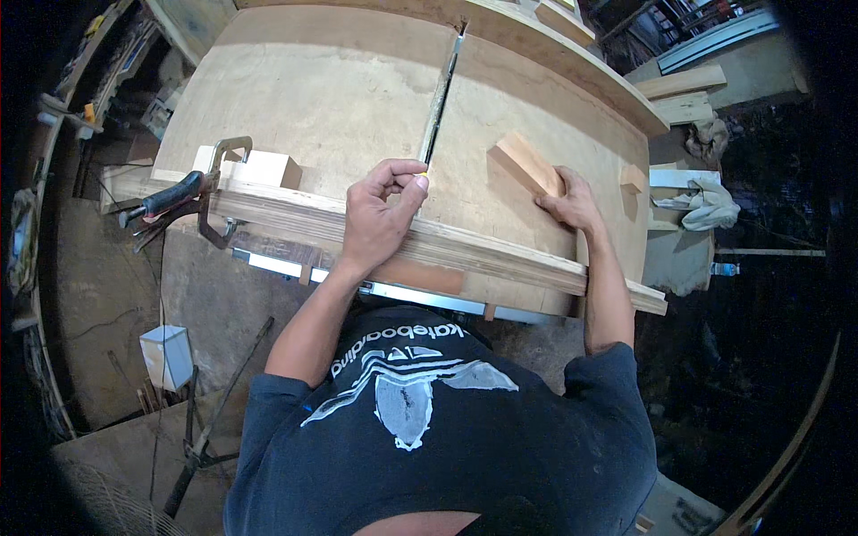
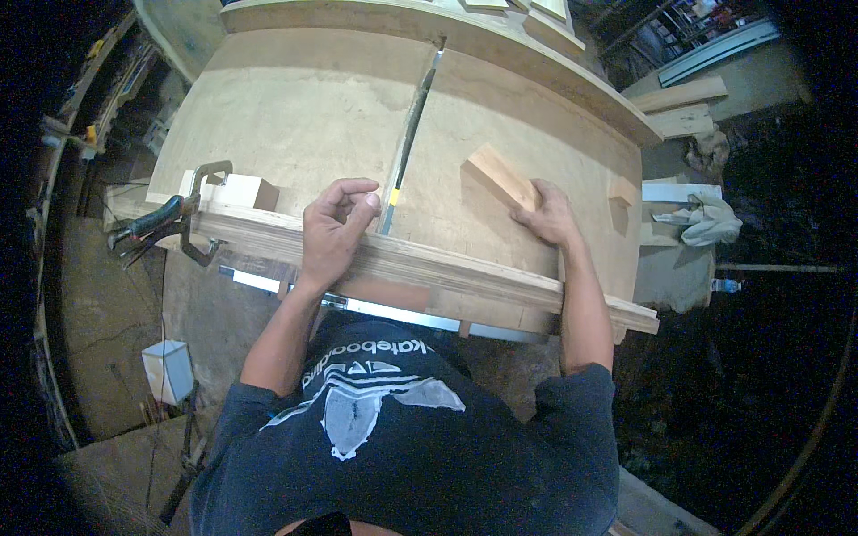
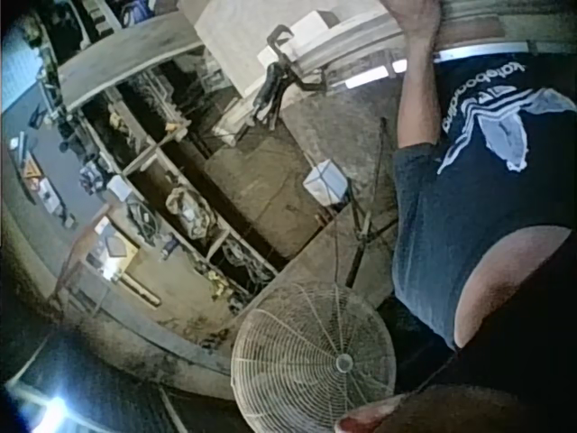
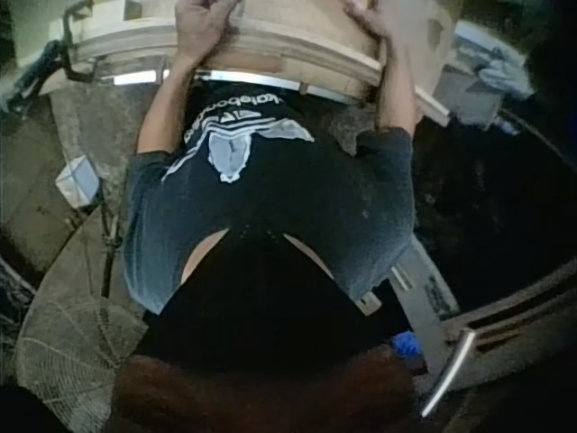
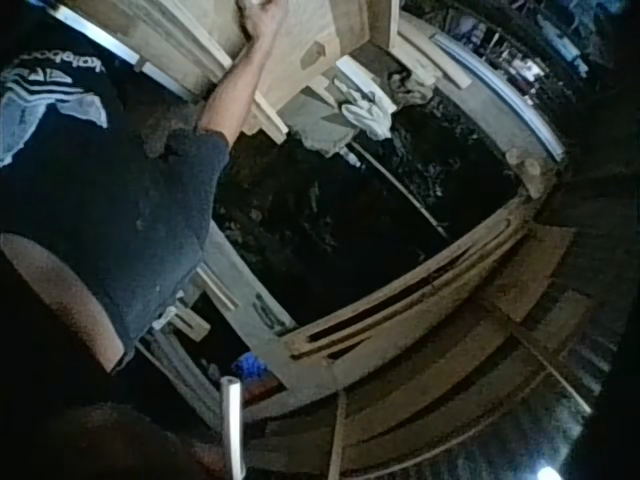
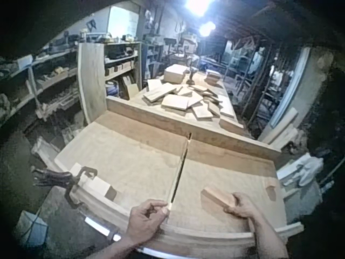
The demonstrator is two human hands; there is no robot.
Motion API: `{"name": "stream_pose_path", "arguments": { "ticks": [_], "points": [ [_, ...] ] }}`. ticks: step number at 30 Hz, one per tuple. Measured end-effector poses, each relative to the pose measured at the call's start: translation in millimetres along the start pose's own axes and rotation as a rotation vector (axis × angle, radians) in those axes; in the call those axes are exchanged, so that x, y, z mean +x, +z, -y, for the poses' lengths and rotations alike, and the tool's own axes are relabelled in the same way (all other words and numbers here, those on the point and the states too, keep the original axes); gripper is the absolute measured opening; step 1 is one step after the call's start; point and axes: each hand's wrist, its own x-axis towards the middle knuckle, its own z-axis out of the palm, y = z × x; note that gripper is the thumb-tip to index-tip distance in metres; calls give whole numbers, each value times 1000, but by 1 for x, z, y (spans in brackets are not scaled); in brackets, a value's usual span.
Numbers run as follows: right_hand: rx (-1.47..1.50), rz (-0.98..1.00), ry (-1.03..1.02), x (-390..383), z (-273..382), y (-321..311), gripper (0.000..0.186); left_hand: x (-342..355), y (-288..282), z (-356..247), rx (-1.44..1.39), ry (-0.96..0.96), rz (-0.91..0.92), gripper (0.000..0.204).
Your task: Cutting a small piece of wood on a table saw with a jig.
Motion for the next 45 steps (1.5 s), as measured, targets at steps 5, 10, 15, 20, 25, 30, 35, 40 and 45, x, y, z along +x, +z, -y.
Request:
{"name": "stream_pose_path", "arguments": {
  "ticks": [5,10,15,20,25,30,35,40,45],
  "points": [
    [80,6,-130,-7,-3,1,69,-1,1,-1,-4,-32,-21,21],
    [389,-24,-252,-9,1,4,66,0,0,-4,20,-26,6,21],
    [677,76,-246,-19,39,3,71,3,0,1,50,45,71,29],
    [1179,176,-288,-37,89,15,82,5,9,-11,365,336,282,63],
    [1147,300,-272,-35,101,21,86,4,12,-9,383,373,300,70],
    [1172,344,-300,-39,109,17,83,1,13,-10,374,371,320,68],
    [1143,381,-425,-34,102,6,77,-1,11,-12,426,427,352,53],
    [969,441,-184,-30,76,-5,73,-20,-3,-6,349,474,136,31],
    [590,502,-26,-25,50,18,58,-57,-48,-4,521,611,-199,24]
  ]
}}
